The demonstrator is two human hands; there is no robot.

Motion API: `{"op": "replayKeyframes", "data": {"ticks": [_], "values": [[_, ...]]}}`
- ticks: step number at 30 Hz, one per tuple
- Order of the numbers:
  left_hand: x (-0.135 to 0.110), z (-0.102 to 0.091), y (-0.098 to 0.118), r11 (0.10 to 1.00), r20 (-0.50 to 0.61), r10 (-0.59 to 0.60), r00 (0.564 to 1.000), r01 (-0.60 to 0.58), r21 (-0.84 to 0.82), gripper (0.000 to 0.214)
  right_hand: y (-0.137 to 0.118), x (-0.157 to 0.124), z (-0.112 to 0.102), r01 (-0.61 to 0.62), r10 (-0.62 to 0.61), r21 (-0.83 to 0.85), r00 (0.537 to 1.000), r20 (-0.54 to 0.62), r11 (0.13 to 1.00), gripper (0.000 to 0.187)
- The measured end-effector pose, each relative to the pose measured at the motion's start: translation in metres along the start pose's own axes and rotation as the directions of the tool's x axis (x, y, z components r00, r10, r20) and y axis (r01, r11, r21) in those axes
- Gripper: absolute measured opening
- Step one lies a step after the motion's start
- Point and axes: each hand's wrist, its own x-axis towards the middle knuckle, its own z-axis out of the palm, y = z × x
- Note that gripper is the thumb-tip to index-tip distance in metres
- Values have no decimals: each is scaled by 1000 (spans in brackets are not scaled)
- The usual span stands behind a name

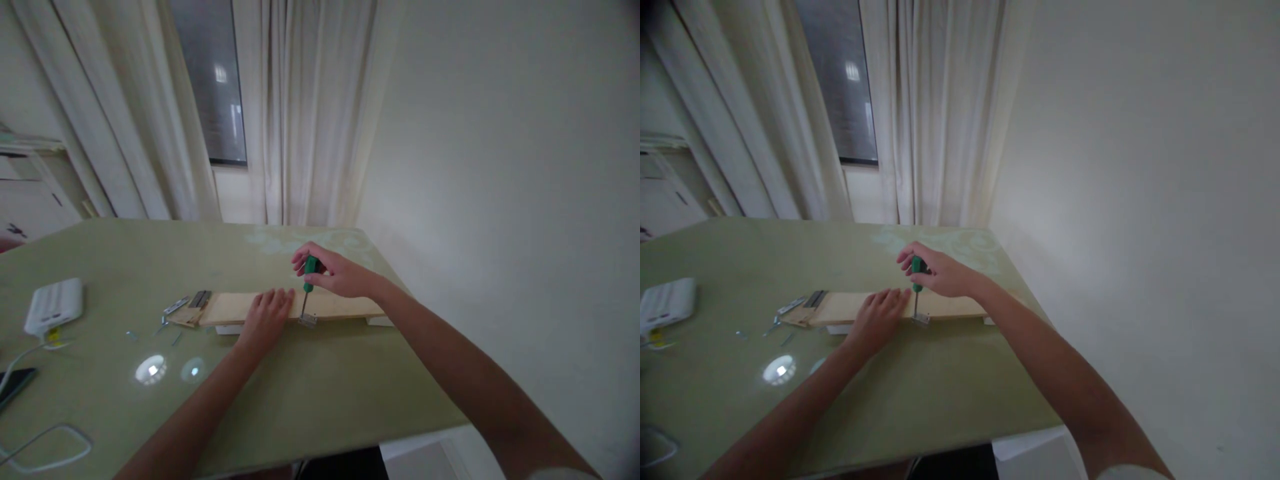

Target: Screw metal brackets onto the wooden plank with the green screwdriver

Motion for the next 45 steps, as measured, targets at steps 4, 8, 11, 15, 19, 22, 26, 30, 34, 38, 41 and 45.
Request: {"op": "replayKeyframes", "data": {"ticks": [4, 8, 11, 15, 19, 22, 26, 30, 34, 38, 41, 45], "values": [[7, -9, 3, 998, 28, -21, 999, 19, 62, 51, 18, 3, 7, 35, -25, 94, 995, -102, 995, 33], [3, -10, 5, 996, 16, 2, 1000, -4, 93, 47, 21, 1, 14, 111, -123, -72, 977, -176, 991, 44], [-2, -9, 4, 995, 3, 26, 1000, -26, 100, 46, 17, -7, 13, 154, -158, -37, 973, -166, 987, 54], [-4, -10, 4, 994, -5, 12, 1000, -12, 105, 44, 17, -11, 11, 190, -182, 127, 981, -71, 973, 60], [-4, -15, 6, 996, 9, 10, 1000, -10, 88, 38, 23, -3, 20, 206, -202, -1, 959, -200, 979, 46], [-4, -18, 6, 996, 18, 4, 1000, -6, 93, 36, 21, -1, 22, 206, -239, -148, 935, -261, 967, 48], [-5, -16, 6, 998, 30, -10, 999, 8, 67, 40, 15, -5, 10, 252, -264, -94, 953, -149, 963, 48], [-5, -15, 6, 993, 7, -2, 1000, 2, 114, 40, 17, -6, 11, 315, -314, -28, 932, -181, 949, 37], [-5, -14, 8, 991, -21, -19, 1000, 21, 134, 37, 12, -4, 27, 200, -282, -240, 880, -382, 950, 35], [-4, -15, 9, 996, -12, -47, 999, 48, 74, 37, 4, -7, 22, 251, -284, -166, 933, -222, 954, 38], [-2, -16, 9, 997, 5, -50, 999, 49, 67, 36, 9, -8, 15, 304, -299, 15, 943, -149, 952, 39], [-2, -16, 9, 990, -13, -41, 999, 42, 134, 36, 19, -2, 25, 253, -285, -135, 882, -375, 958, 35]]}}
